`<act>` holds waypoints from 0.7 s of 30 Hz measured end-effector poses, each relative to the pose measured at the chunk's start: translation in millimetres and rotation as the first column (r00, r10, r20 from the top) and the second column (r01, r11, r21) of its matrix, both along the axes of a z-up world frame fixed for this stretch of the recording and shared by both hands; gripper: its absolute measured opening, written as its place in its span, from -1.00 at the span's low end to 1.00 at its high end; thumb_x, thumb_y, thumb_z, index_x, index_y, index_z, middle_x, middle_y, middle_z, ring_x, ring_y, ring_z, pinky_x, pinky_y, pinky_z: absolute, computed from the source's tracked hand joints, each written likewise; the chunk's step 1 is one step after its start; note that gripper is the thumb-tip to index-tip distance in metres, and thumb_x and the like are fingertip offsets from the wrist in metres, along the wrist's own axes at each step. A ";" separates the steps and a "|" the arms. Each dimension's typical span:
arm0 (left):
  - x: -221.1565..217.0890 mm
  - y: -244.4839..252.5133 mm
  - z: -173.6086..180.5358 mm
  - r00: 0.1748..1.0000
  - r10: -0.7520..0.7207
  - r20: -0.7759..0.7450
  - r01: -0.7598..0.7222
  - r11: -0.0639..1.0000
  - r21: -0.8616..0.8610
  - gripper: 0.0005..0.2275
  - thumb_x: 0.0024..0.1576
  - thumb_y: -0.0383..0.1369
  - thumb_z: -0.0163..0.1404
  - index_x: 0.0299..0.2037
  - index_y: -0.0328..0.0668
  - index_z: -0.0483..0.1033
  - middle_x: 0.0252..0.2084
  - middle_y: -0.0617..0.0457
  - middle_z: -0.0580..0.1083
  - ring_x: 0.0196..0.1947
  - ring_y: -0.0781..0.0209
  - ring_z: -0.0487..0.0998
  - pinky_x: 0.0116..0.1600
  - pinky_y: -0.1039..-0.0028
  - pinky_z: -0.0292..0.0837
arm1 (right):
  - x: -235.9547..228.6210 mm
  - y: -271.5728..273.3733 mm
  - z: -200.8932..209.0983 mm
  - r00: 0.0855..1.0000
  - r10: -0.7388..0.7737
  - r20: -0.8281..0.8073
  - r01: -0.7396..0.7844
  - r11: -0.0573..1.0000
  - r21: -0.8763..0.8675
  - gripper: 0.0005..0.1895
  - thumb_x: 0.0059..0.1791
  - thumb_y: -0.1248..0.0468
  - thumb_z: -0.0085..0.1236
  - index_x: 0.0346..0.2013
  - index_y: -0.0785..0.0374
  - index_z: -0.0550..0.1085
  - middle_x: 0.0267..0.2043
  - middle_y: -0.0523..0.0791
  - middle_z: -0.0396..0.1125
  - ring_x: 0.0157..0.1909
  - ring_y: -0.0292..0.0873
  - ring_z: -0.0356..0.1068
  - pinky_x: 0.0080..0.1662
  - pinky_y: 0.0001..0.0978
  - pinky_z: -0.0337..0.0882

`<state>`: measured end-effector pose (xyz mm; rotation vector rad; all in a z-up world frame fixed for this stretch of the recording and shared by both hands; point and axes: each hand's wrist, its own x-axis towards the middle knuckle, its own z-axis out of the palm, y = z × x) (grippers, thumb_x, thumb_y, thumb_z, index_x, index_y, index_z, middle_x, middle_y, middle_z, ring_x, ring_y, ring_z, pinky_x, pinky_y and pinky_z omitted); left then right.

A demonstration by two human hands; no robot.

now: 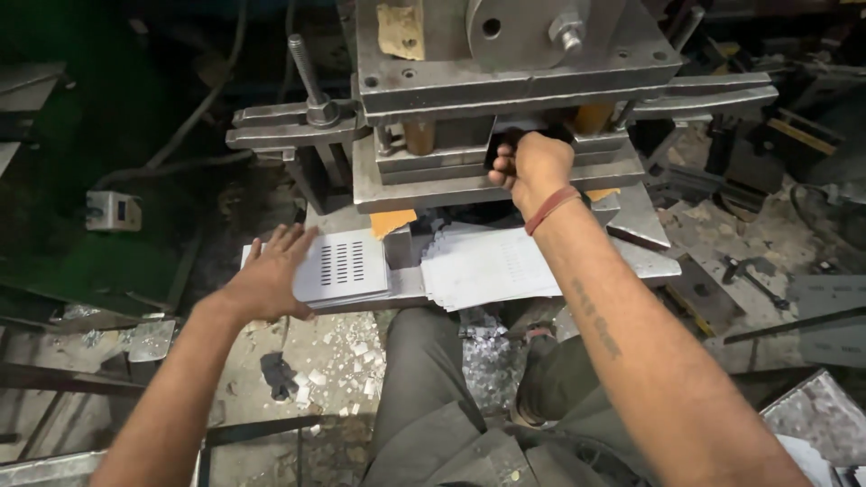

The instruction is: Manually inserting metal sheets into a stamping press and stacking the punched components.

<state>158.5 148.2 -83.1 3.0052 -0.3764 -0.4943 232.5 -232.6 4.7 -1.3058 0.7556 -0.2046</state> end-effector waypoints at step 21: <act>-137.5 -28.6 86.4 0.829 0.547 -0.116 -0.540 0.727 -0.424 0.11 -0.40 -0.40 0.52 0.48 0.06 0.16 0.24 -0.15 0.36 0.12 -0.25 0.55 0.09 -0.10 0.71 | -211.2 -34.4 -86.0 0.937 0.237 0.257 -0.293 0.935 0.202 -0.78 0.12 0.36 -0.05 -0.09 0.45 0.50 -0.34 0.06 0.48 -0.35 -0.07 0.50 -0.27 -0.30 0.53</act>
